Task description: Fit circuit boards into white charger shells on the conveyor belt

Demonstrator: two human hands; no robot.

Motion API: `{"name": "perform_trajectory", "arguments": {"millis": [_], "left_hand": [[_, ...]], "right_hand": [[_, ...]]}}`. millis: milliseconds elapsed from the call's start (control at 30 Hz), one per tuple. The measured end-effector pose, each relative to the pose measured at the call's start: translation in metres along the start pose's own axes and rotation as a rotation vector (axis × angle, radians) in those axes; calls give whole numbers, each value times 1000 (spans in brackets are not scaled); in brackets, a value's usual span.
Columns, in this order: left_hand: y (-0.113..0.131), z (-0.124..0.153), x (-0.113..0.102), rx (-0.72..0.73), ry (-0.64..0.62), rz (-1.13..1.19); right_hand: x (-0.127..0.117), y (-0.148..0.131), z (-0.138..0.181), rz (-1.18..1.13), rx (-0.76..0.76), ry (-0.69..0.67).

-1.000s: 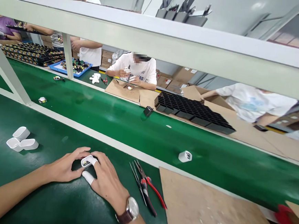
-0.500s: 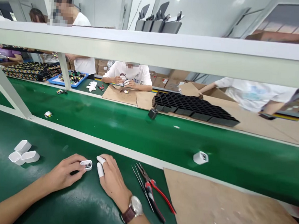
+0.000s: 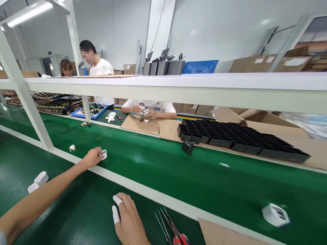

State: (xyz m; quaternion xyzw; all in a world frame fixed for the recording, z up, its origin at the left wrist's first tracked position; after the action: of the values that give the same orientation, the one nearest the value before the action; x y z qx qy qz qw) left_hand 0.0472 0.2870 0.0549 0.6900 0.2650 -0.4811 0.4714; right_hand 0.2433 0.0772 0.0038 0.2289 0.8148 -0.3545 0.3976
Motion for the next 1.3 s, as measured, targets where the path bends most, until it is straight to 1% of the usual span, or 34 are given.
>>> {"name": "perform_trajectory", "arguments": {"millis": [67,100,167,233,300,367,400,433,500,600,633,667,700,733,767,800,833,867,933,967,1000,1067,1100,1133,1200,1300], "left_hand": [[-12,-1,-6,-13,-1,-11],[-20,2,-12,-26,14,-19],[-42,13,-33,-88,71,-42],[-68,25,-59,-176,125,-64],[-87,33,-80,-237,137,-73],[-93,38,-87,-238,113,-68],[-89,40,-84,-219,93,-63],[-80,44,-77,-188,69,-55],[-49,55,-48,-86,-1,-29],[20,92,13,134,-157,22],[43,107,30,203,-205,31],[63,122,41,261,-238,41],[79,136,46,317,-251,42],[90,148,44,349,-237,31],[93,159,35,361,-203,13],[90,168,21,353,-153,-12],[81,177,3,324,-94,-39],[66,185,-15,286,-43,-54],[28,202,-48,213,38,-91],[7,210,-61,171,69,-133],[-14,219,-69,103,85,-257],[-46,234,-73,21,70,-432],[-56,240,-70,6,51,-485],[-62,244,-66,10,33,-501],[-57,245,-55,61,14,-448],[-26,233,-36,168,-12,-229]], "right_hand": [[-1,1,1,5,4,16],[-2,1,1,10,7,17],[-2,2,0,21,17,15],[-2,2,-1,32,28,22],[-2,3,-2,37,35,32],[-1,5,-3,36,37,35],[0,5,-3,33,36,33],[1,6,-3,29,34,33],[1,6,-3,21,32,38],[0,6,-2,7,28,42],[0,5,-2,1,25,41],[-1,5,-1,-5,21,37],[-2,4,-1,-9,15,32],[-3,3,0,-10,9,25],[-5,1,1,-8,1,17],[-6,-3,1,-3,-9,6],[-7,-7,2,6,-18,-7],[-8,-11,2,19,-24,-24],[-6,-22,1,53,-19,-70],[-4,-28,-1,72,-12,-97],[-1,-34,-2,91,-9,-130],[6,-44,-7,116,-13,-200],[10,-46,-9,119,-12,-231],[12,-47,-11,117,-8,-253],[12,-43,-12,106,10,-276],[12,-33,-9,115,14,-304]]}}
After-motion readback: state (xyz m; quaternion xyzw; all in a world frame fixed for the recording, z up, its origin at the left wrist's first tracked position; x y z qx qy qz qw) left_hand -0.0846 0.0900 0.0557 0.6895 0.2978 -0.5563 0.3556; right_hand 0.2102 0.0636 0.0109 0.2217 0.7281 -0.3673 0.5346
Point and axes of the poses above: each hand's wrist, its own z-axis away from the middle knuckle, its own x-axis out of the palm, y = z × x, the point moved 8 cm from there along -z, towards the middle knuckle, and after that the axes turned 15 degrees about -y, right-handed, at the moved point
